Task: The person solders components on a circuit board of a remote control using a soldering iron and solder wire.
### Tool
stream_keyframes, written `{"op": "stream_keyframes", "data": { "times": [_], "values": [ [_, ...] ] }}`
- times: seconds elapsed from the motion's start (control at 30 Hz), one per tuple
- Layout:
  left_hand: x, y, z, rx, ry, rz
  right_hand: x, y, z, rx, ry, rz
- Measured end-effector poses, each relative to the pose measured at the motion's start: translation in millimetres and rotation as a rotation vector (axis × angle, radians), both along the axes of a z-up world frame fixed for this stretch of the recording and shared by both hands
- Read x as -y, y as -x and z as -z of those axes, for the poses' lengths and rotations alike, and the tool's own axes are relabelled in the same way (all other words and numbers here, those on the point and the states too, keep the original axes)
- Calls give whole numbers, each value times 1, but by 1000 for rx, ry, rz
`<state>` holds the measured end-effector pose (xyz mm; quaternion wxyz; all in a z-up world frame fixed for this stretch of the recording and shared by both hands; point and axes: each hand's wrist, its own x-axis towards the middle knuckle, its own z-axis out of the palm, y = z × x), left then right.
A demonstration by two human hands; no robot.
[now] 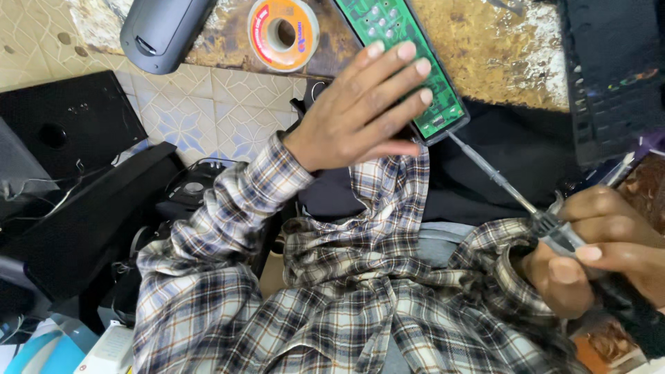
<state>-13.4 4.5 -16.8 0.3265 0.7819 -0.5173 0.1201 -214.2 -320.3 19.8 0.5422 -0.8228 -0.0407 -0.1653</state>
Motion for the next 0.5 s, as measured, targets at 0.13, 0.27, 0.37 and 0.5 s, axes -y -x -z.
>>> {"op": "stream_keyframes", "data": {
  "times": [0.13,0.27,0.37,0.5],
  "values": [
    [-2,-9,4,68,-97,-9,-21,-33,-31,0,13,-6],
    [-1,-10,4,74,-72,-15,39,5,-17,-144,72,-201],
    [-1,-10,5,50,-33,-13,14,-29,-42,-164,93,-312],
    [-1,-11,4,27,-16,7,7,-18,-22,3,5,-138]
  ]
}}
